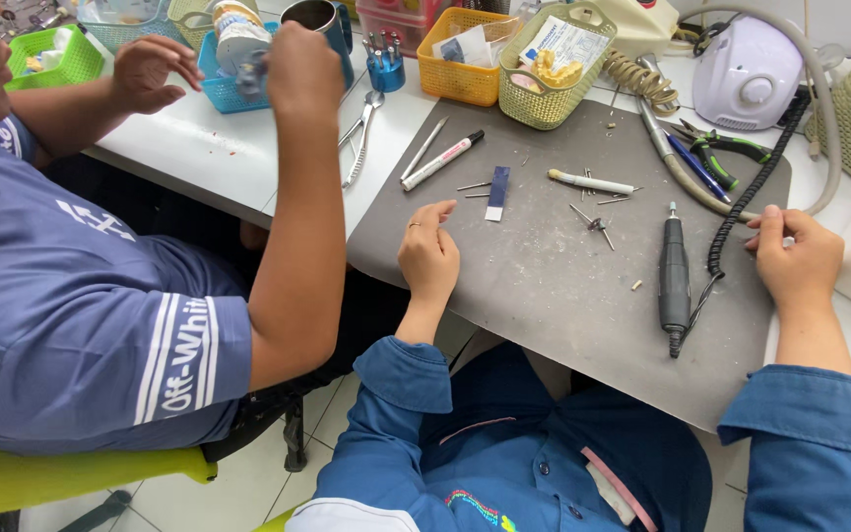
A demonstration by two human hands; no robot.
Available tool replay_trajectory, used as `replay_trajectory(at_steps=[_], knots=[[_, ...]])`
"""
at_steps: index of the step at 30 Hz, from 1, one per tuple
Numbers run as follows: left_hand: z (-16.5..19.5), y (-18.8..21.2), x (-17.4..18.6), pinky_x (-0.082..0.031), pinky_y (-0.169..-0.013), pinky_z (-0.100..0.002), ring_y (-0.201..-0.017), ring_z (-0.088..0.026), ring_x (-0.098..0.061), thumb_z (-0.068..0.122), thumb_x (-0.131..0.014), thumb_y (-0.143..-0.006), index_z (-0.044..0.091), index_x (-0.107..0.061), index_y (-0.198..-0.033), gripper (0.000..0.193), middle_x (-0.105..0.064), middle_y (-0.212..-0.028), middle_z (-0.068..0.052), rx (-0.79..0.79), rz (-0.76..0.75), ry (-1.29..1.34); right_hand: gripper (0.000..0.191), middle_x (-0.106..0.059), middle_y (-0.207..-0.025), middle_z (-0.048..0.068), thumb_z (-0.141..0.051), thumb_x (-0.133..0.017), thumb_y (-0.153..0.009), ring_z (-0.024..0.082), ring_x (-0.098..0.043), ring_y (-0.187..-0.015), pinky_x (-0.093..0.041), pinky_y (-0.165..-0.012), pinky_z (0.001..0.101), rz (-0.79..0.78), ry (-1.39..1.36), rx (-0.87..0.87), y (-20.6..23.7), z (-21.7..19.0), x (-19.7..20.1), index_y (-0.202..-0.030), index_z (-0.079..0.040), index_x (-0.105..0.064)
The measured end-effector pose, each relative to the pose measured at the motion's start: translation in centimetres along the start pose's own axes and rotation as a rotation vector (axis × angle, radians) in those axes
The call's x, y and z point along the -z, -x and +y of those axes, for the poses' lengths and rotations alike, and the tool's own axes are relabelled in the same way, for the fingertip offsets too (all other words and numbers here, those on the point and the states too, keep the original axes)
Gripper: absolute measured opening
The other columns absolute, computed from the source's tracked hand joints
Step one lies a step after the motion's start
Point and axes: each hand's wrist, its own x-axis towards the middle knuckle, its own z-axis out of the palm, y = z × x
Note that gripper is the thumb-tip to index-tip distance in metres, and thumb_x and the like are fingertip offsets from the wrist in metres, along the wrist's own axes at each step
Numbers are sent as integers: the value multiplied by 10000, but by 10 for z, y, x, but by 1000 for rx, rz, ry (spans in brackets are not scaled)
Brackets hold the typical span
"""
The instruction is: The person removes a small tooth-shaped component from a blue dental prosthesis, then uses a rotary tool to grind and shape the component. The person repeatedly checks the fit by placing the component back into the prosthesis and continues grinding until the fit appears satisfactory.
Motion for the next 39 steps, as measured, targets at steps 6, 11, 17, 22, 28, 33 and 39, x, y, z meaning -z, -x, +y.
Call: replay_trajectory(at_steps=[6, 11, 17, 22, 28, 33, 39], knots=[[-7, 13, 9, -560, -802, -352, -941, -208, -721, -95, -492, -852, 128, -707, -1105, 399, -731, -1048, -37, -4, -32, 12, 270, -715, -796, 83, -130, -599, -1173, 142, -699, -767, -546, -738, 277, 55, 19, 10, 13, -16, 7, -993, 6, -747], [-8, 19, 13, -551, -770, -352, -901, -207, -710, -81, -504, -864, 127, -704, -1097, 370, -730, -1047, -34, -28, -71, 8, 268, -726, -833, 91, -176, -633, -1172, 170, -720, -769, -560, -716, 306, 106, 87, 37, 23, -37, 15, -983, -23, -745], [-2, 20, 18, -550, -766, -348, -875, -204, -712, -60, -522, -883, 128, -707, -1101, 343, -730, -1039, -32, -37, -65, 16, 199, -713, -821, 101, -177, -668, -1084, 288, -681, -772, -524, -689, 405, 207, 452, 190, 26, -52, 20, -934, -82, -759], [4, 18, 20, -554, -762, -339, -871, -202, -712, -56, -510, -878, 121, -700, -1110, 348, -736, -1049, -29, -15, -74, 33, 222, -672, -765, 77, -181, -675, -1066, 288, -648, -736, -508, -669, 422, 274, 558, 239, 28, -60, 23, -864, -96, -710], [10, 15, 21, -554, -770, -345, -883, -196, -721, -22, -531, -892, 130, -714, -1087, 307, -743, -1022, -14, 1, -59, 20, 234, -672, -763, 67, -183, -667, -1086, 273, -650, -742, -503, -661, 416, 260, 573, 248, 19, -62, 19, -871, -97, -699], [14, 11, 21, -555, -771, -342, -885, -190, -721, -9, -536, -900, 137, -716, -1079, 293, -748, -1014, 2, 2, -82, -16, 258, -667, -751, 67, -180, -669, -1091, 269, -644, -726, -498, -648, 409, 234, 559, 227, 17, -57, 17, -851, -89, -690], [20, 5, 24, -555, -776, -349, -897, -198, -722, -5, -523, -902, 145, -720, -1079, 304, -747, -1009, 5, 19, -74, -6, 222, -679, -775, 73, -169, -662, -1068, 271, -654, -731, -505, -664, 405, 234, 492, 270, 15, -54, 12, -868, -83, -706]])
